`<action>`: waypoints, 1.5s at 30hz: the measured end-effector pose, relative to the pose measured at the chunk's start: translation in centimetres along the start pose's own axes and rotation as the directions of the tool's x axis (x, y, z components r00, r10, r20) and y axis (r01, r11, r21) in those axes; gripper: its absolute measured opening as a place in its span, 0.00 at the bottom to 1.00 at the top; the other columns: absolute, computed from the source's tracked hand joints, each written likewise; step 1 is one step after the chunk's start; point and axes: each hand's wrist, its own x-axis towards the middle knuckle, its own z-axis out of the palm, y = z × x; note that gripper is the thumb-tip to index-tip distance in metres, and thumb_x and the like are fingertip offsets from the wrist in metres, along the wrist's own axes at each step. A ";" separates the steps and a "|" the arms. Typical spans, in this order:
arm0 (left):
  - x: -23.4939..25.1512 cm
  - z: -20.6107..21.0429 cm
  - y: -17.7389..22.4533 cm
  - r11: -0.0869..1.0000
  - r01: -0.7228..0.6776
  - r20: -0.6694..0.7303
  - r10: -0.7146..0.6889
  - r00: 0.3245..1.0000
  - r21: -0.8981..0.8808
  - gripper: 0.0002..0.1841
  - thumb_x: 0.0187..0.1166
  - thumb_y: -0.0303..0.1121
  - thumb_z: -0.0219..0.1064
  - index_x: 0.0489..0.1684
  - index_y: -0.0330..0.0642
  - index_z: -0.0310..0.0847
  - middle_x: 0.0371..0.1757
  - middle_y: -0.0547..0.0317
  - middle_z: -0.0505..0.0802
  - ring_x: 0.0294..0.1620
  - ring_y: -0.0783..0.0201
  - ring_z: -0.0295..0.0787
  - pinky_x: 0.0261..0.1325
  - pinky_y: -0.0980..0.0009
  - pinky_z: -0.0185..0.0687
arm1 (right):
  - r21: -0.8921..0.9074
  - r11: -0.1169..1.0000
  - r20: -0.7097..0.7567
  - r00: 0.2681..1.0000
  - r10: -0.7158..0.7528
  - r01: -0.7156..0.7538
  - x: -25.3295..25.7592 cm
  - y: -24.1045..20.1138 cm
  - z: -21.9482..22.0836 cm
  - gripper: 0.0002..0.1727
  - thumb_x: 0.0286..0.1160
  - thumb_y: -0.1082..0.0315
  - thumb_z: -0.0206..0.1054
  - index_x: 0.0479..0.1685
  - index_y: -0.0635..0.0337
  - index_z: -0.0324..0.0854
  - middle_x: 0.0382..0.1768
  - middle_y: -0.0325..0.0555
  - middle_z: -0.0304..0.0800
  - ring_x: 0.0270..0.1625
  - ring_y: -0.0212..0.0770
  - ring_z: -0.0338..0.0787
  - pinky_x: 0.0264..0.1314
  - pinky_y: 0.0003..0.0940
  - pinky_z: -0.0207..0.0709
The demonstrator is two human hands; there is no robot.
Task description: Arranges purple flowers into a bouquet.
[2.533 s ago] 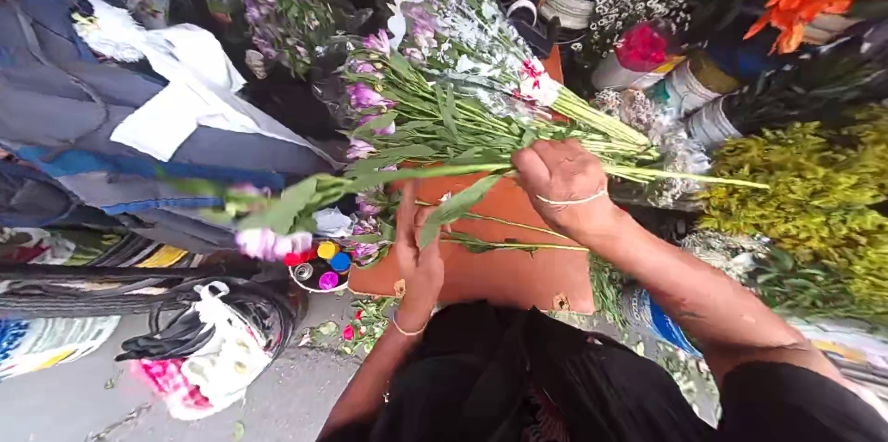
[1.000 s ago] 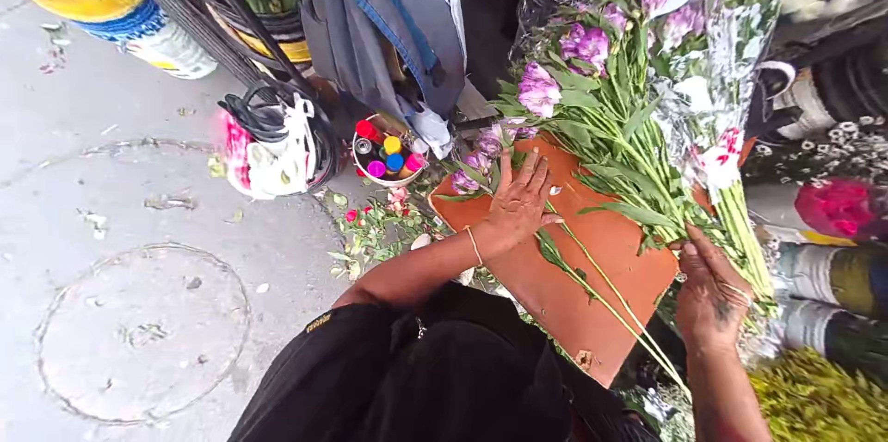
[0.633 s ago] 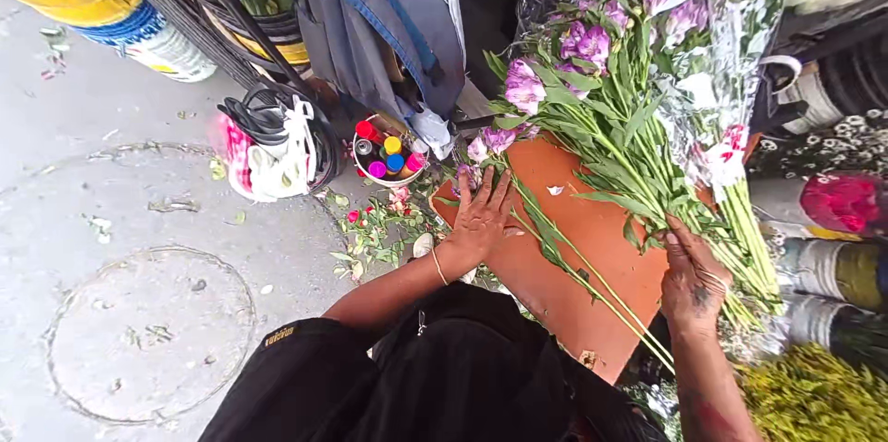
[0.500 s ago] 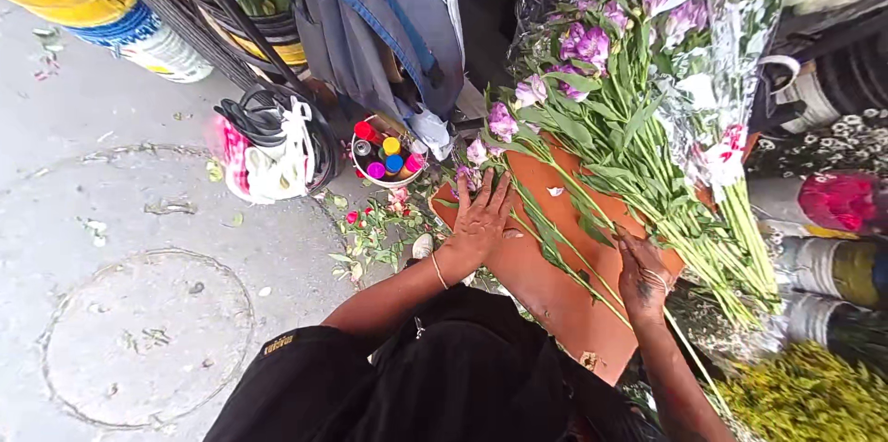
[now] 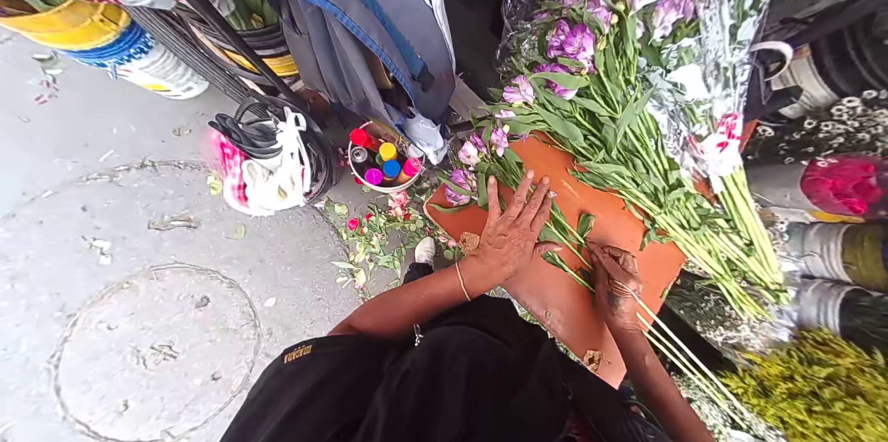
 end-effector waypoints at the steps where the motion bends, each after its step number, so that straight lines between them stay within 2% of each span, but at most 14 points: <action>1: 0.7 0.6 0.6 0.997 -0.047 0.044 0.049 0.998 -0.055 0.45 0.78 0.71 0.52 0.86 0.43 0.70 0.91 0.55 0.69 0.94 0.43 0.54 0.83 0.21 0.34 | 0.012 1.000 0.022 1.000 0.008 -0.008 0.1 0.0 -0.2 0.13 0.81 0.71 0.64 0.52 0.59 0.95 0.44 0.57 0.90 0.53 0.47 0.87 0.64 0.37 0.75; 5: 1.6 3.3 1.3 0.991 -0.061 0.311 0.096 0.946 -0.122 0.47 0.78 0.71 0.54 0.89 0.42 0.64 0.93 0.49 0.64 0.95 0.38 0.46 0.85 0.22 0.27 | -0.034 0.999 0.124 0.992 -0.034 0.038 2.4 0.1 -2.0 0.15 0.83 0.67 0.61 0.53 0.58 0.94 0.51 0.59 0.92 0.58 0.53 0.89 0.67 0.45 0.79; 7: 1.0 4.3 1.1 0.994 -0.084 0.265 0.099 0.959 -0.066 0.48 0.76 0.72 0.54 0.89 0.43 0.65 0.92 0.50 0.66 0.94 0.37 0.50 0.84 0.21 0.33 | -0.232 0.961 0.052 0.988 -0.143 0.151 5.1 1.1 -3.3 0.17 0.84 0.57 0.64 0.63 0.51 0.90 0.60 0.63 0.88 0.65 0.65 0.84 0.68 0.61 0.72; 9: 0.7 4.8 1.0 0.995 -0.100 0.214 0.104 0.971 -0.029 0.47 0.77 0.72 0.53 0.88 0.44 0.66 0.91 0.52 0.67 0.93 0.37 0.53 0.83 0.20 0.35 | -0.430 0.887 0.034 0.985 -0.171 0.169 8.9 2.6 -4.5 0.38 0.70 0.42 0.72 0.82 0.44 0.74 0.77 0.68 0.75 0.81 0.77 0.69 0.77 0.77 0.56; 11: 0.4 5.2 0.9 0.993 -0.117 0.167 0.115 0.979 0.002 0.46 0.78 0.73 0.51 0.88 0.46 0.67 0.91 0.53 0.69 0.93 0.38 0.54 0.83 0.20 0.37 | -0.449 0.888 0.078 0.994 -0.073 0.101 12.6 4.7 -4.7 0.62 0.47 0.43 0.85 0.92 0.47 0.58 0.88 0.73 0.55 0.89 0.81 0.51 0.83 0.83 0.39; 13: 0.4 5.4 0.8 0.991 -0.135 0.139 0.130 0.982 0.022 0.46 0.78 0.74 0.48 0.87 0.47 0.69 0.90 0.54 0.70 0.92 0.37 0.56 0.82 0.19 0.38 | -0.436 0.900 0.181 0.980 0.081 0.006 15.4 6.4 -4.2 0.69 0.44 0.49 0.88 0.96 0.47 0.48 0.91 0.71 0.49 0.90 0.77 0.53 0.84 0.80 0.44; 16: 0.5 5.5 0.8 0.988 -0.148 0.136 0.141 0.981 0.038 0.47 0.77 0.74 0.49 0.87 0.47 0.69 0.90 0.54 0.70 0.92 0.37 0.57 0.81 0.18 0.38 | -0.461 0.888 0.255 0.958 0.133 -0.001 18.0 7.6 -3.4 0.66 0.47 0.52 0.85 0.96 0.45 0.48 0.83 0.72 0.64 0.81 0.77 0.68 0.73 0.75 0.64; 21: 0.6 5.5 0.8 0.983 -0.164 0.128 0.153 0.980 0.080 0.46 0.76 0.75 0.50 0.86 0.49 0.71 0.89 0.56 0.72 0.91 0.38 0.59 0.80 0.18 0.40 | -0.501 0.864 0.117 0.993 0.000 0.059 16.8 7.4 -1.6 0.52 0.57 0.66 0.78 0.92 0.48 0.59 0.56 0.75 0.86 0.57 0.77 0.87 0.50 0.69 0.79; 24: 0.5 5.7 1.0 0.980 -0.170 0.124 0.157 0.980 0.106 0.46 0.75 0.75 0.50 0.85 0.50 0.73 0.89 0.58 0.73 0.91 0.40 0.60 0.80 0.18 0.40 | -0.440 0.896 0.084 0.996 -0.029 0.063 16.4 7.4 -2.4 0.45 0.64 0.65 0.76 0.89 0.49 0.65 0.52 0.72 0.88 0.49 0.74 0.91 0.42 0.67 0.82; 31: 0.7 5.5 1.0 0.978 -0.171 0.131 0.156 0.979 0.120 0.45 0.76 0.75 0.47 0.85 0.51 0.72 0.89 0.59 0.72 0.91 0.41 0.60 0.80 0.19 0.41 | -0.430 0.894 -0.091 0.980 -0.176 0.121 16.8 5.2 -9.7 0.40 0.63 0.68 0.76 0.84 0.49 0.73 0.44 0.69 0.91 0.38 0.72 0.92 0.31 0.67 0.80; 37: 0.6 5.1 1.2 0.981 -0.161 0.147 0.145 0.979 0.108 0.45 0.76 0.74 0.48 0.85 0.50 0.72 0.89 0.58 0.72 0.91 0.40 0.60 0.81 0.19 0.40 | -0.422 0.903 -0.190 0.966 -0.174 0.080 20.3 5.1 -16.6 0.38 0.69 0.68 0.71 0.87 0.47 0.70 0.47 0.72 0.89 0.39 0.75 0.90 0.32 0.70 0.76; 40: 0.7 5.0 1.3 0.981 -0.162 0.151 0.145 0.978 0.108 0.45 0.76 0.74 0.49 0.85 0.50 0.73 0.89 0.58 0.72 0.91 0.40 0.60 0.80 0.19 0.41 | -0.358 0.934 -0.201 0.978 -0.050 -0.026 22.6 6.9 -17.0 0.40 0.71 0.67 0.71 0.89 0.45 0.67 0.53 0.74 0.88 0.46 0.78 0.89 0.40 0.75 0.75; 42: 0.8 5.1 1.3 0.979 -0.166 0.151 0.147 0.977 0.115 0.45 0.77 0.75 0.48 0.85 0.50 0.73 0.89 0.59 0.72 0.91 0.41 0.60 0.81 0.19 0.41 | -0.293 0.949 -0.112 0.990 0.085 -0.115 24.2 9.0 -15.9 0.39 0.73 0.66 0.71 0.90 0.43 0.65 0.63 0.73 0.86 0.59 0.79 0.87 0.54 0.79 0.73; 45: 0.8 5.0 1.3 0.980 -0.163 0.163 0.143 0.976 0.112 0.45 0.76 0.75 0.49 0.85 0.51 0.73 0.89 0.59 0.72 0.91 0.40 0.60 0.81 0.19 0.40 | -0.281 0.945 0.150 0.965 0.214 -0.166 25.9 12.8 -12.8 0.39 0.75 0.62 0.72 0.90 0.43 0.65 0.75 0.72 0.77 0.73 0.76 0.79 0.70 0.76 0.69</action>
